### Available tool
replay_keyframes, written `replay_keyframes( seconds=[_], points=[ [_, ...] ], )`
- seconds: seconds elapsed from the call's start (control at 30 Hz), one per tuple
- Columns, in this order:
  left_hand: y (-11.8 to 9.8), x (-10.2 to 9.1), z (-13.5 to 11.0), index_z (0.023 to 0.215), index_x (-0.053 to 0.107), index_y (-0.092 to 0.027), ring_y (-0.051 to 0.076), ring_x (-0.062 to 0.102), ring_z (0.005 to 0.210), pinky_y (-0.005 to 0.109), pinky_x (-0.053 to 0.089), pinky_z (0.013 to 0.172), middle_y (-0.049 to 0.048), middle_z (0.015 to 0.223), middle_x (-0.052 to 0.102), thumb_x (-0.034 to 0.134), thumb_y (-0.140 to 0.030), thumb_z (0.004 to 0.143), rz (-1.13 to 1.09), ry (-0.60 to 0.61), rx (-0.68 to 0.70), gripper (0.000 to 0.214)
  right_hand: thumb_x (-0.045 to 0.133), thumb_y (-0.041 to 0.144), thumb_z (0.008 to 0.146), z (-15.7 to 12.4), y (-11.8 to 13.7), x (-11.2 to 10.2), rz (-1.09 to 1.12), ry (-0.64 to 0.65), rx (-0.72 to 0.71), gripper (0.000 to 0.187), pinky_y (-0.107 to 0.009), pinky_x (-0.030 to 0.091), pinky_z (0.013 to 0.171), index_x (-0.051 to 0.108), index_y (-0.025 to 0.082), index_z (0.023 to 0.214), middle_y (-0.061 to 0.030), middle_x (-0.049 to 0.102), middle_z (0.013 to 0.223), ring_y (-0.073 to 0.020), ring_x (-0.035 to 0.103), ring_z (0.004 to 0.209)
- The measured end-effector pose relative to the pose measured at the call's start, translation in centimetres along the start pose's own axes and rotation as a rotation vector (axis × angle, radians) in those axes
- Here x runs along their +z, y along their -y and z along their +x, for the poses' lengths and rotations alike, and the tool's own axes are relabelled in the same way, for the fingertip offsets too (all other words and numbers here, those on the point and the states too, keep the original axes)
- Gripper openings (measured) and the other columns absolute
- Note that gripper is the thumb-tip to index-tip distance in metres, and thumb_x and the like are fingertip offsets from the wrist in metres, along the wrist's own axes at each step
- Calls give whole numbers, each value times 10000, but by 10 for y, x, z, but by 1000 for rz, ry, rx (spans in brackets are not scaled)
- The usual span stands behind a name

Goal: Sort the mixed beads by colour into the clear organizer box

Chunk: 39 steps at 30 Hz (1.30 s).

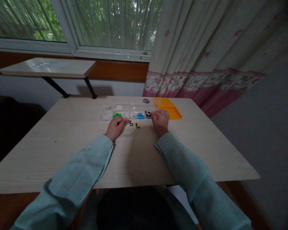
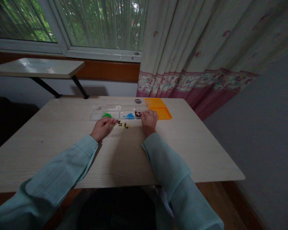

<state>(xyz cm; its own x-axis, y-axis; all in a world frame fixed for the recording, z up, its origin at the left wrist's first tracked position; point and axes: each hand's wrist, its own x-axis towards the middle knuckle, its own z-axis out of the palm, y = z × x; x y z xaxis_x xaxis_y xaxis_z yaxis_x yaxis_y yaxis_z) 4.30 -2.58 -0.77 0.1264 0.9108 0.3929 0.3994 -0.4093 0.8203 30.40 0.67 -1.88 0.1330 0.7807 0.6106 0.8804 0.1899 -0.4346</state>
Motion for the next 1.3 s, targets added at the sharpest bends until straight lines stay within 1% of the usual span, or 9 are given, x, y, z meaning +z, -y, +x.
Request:
replay_keyframes(
  seconds=[0.2, 0.33, 0.43, 0.53, 0.67, 0.83, 1.0, 1.2, 1.3],
  points=[
    [3, 0, 1, 835, 734, -210, 172, 575, 810, 316, 457, 787, 38, 773, 627, 486, -392, 916, 52, 5, 36, 318, 493, 354, 905, 0, 0, 1, 8, -4, -5, 293, -413, 344, 871, 738, 193, 922, -104, 649, 950, -253, 478, 960],
    [1, 0, -1, 825, 719, -202, 199, 544, 839, 352, 427, 816, 55, 784, 628, 526, -353, 898, 203, 31, 137, 256, 508, 350, 903, 0, 2, 0, 24, -6, 6, 285, -404, 348, 879, 741, 188, 930, -95, 667, 942, -243, 493, 945],
    [-3, 0, -4, 936, 705, -208, 218, 522, 934, 380, 394, 887, 66, 894, 625, 573, -324, 873, 318, 95, 234, 187, 507, 341, 906, -1, 5, 0, 32, 12, 7, 279, -389, 353, 870, 743, 193, 925, -87, 670, 942, -237, 497, 947],
    [-8, 1, -6, 1036, 681, -220, 228, 497, 965, 391, 377, 902, 71, 964, 598, 604, -310, 853, 419, 153, 289, 218, 506, 344, 911, -3, 9, 2, 43, 36, -8, 281, -378, 357, 864, 740, 190, 917, -88, 665, 946, -229, 501, 949],
    [-13, 5, -5, 1043, 672, -234, 244, 477, 968, 400, 371, 884, 71, 974, 573, 657, -352, 820, 501, 175, 288, 253, 501, 351, 919, -6, 17, 6, 49, 53, -44, 280, -369, 355, 864, 734, 194, 917, -78, 660, 941, -217, 509, 948],
    [-22, 21, -4, 980, 677, -247, 251, 468, 992, 402, 366, 883, 69, 980, 555, 687, -387, 799, 523, 165, 270, 228, 533, 341, 902, -9, 27, 7, 83, 27, -101, 239, -360, 358, 861, 732, 214, 862, -57, 670, 909, -204, 521, 919],
    [-28, 35, -2, 958, 675, -249, 258, 459, 1007, 404, 363, 855, 74, 1025, 555, 701, -365, 789, 564, 185, 271, 206, 539, 352, 900, -8, 27, 5, 97, 15, -90, 241, -361, 362, 849, 733, 216, 853, -60, 673, 903, -204, 525, 908],
    [-25, 37, -1, 921, 677, -236, 256, 460, 993, 402, 358, 835, 73, 998, 566, 684, -316, 806, 604, 175, 280, 140, 533, 349, 904, -7, 26, 5, 104, 26, -68, 251, -354, 369, 858, 738, 206, 876, -58, 676, 893, -203, 533, 909],
    [-23, 36, -1, 909, 678, -233, 255, 464, 986, 402, 357, 825, 77, 992, 568, 662, -322, 825, 618, 174, 284, 123, 537, 350, 899, -7, 24, 6, 119, 17, -57, 252, -352, 375, 851, 738, 204, 865, -59, 681, 889, -203, 539, 903]
  ],
)
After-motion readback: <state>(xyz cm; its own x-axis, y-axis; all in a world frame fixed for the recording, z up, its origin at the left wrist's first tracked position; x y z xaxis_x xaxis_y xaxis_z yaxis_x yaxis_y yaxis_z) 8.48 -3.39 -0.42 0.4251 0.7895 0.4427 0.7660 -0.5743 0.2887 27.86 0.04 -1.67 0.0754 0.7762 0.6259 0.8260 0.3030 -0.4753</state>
